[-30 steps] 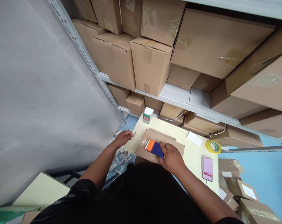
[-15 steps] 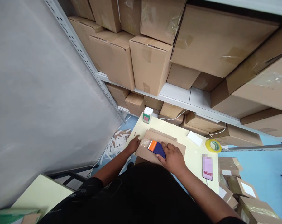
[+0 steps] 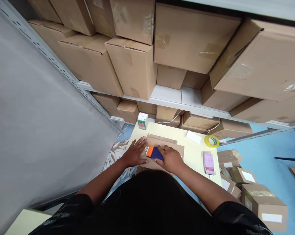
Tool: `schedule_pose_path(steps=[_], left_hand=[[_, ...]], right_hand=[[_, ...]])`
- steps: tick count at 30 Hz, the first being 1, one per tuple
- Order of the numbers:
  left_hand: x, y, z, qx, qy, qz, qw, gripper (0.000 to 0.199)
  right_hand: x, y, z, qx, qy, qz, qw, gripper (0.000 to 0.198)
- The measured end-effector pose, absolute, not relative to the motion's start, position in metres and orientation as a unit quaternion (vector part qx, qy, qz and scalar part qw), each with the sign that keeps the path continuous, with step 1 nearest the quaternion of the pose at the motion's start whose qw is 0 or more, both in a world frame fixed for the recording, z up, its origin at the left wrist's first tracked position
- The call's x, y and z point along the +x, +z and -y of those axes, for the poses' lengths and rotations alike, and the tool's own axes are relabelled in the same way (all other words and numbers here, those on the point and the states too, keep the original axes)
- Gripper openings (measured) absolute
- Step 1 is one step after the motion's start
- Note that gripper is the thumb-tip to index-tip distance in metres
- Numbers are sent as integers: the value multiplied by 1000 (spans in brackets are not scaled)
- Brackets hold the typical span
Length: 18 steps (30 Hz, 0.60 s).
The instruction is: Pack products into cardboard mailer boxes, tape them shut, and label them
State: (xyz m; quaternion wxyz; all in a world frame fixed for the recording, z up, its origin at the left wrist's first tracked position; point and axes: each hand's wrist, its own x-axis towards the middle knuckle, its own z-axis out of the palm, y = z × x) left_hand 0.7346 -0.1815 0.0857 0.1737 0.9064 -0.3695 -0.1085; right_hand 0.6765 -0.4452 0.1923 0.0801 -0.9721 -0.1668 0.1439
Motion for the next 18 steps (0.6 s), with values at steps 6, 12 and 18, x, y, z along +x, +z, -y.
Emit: schedule_pose_path(steps=[6, 12, 18], left_hand=[[738, 80, 175, 909, -74, 388, 135, 114], [740, 75, 171, 907, -84, 387, 144, 113], [741, 80, 170, 907, -98, 378, 160, 108]], right_hand=[[670, 199, 478, -966, 165, 172, 102, 75], [642, 198, 540, -970, 145, 174, 91, 71], [609, 190, 611, -977, 107, 178, 56, 69]])
